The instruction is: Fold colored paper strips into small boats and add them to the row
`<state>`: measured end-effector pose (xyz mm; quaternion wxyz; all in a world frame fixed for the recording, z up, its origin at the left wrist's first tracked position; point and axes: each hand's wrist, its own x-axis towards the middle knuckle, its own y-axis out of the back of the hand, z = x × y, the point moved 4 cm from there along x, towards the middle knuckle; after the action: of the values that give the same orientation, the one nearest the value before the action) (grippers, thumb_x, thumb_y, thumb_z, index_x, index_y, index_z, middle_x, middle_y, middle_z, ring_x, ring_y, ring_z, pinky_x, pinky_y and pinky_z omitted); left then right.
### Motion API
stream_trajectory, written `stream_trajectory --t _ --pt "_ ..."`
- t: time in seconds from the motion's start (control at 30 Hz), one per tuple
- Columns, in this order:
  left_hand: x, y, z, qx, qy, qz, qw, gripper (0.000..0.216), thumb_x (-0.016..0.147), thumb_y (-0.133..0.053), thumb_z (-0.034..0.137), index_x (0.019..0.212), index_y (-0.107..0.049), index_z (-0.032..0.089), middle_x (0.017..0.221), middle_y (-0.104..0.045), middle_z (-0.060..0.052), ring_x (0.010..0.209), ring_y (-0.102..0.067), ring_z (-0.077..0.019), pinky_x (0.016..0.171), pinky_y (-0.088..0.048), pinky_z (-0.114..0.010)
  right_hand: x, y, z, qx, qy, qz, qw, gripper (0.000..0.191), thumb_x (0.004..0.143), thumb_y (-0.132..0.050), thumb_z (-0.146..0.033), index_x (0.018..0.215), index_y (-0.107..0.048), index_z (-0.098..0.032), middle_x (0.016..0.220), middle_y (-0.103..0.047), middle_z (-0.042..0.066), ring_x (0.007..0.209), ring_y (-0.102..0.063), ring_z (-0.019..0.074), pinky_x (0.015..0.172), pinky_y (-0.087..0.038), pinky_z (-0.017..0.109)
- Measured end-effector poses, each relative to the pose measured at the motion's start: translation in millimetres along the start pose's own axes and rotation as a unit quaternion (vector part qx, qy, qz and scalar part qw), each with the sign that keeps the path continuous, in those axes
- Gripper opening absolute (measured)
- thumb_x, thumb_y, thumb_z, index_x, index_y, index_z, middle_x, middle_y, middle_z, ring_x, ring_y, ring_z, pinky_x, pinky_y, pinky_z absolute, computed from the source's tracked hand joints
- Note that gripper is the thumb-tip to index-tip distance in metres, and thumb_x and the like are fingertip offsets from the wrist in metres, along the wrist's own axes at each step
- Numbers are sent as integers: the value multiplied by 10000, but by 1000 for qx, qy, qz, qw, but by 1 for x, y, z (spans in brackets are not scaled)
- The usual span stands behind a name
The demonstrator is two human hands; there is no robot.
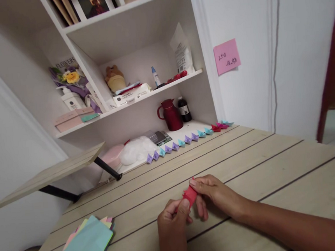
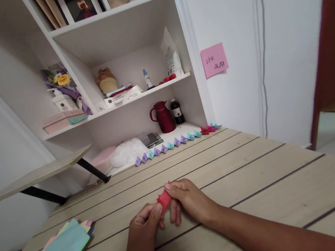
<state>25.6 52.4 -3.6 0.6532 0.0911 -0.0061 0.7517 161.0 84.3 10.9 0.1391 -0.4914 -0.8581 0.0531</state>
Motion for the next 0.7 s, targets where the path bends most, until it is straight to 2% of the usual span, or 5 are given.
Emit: stream_trajectory --t 0.17,0.33,0.5,0.6,0.7 --pt "1 0 -2 -18 10 -2 1000 445 670 -696 571 514 -613 162 494 -490 16 522 -443 -125 585 -365 -251 3 1 7 10 -18 16 1000 637 799 -470 -690 566 -639 -121 455 -632 52 343 -543 133 410 -435 255" --pt "2 3 -4 -42 34 22 998 461 641 -708 594 537 -623 153 461 -494 17 500 -425 -118 578 -332 -248 1 6 4 -49 3 51 997 696 852 -370 -703 672 -686 -110 561 -647 57 483 -593 140 502 -435 260" --pt "1 3 -4 -27 38 27 999 469 644 -695 607 552 -623 153 460 -501 17 482 -418 -112 554 -326 -245 -1 6 0 -77 18 18 997 441 795 -612 -575 786 -681 -139 713 -668 32 651 -594 142 590 -432 247" --pt "-1 1 -1 15 33 15 999 452 658 -688 595 570 -633 156 463 -489 22 478 -411 -112 533 -327 -242 -1 6 2 -99 19 25 995 333 736 -714 -471 692 -668 -144 671 -670 20 648 -584 143 639 -432 260" --pt "-4 -1 2 38 34 14 999 459 697 -657 598 562 -617 161 466 -487 20 481 -416 -120 524 -332 -246 0 9 7 -84 -13 53 995 337 729 -704 -460 605 -635 -154 564 -627 -1 571 -551 134 611 -414 268"
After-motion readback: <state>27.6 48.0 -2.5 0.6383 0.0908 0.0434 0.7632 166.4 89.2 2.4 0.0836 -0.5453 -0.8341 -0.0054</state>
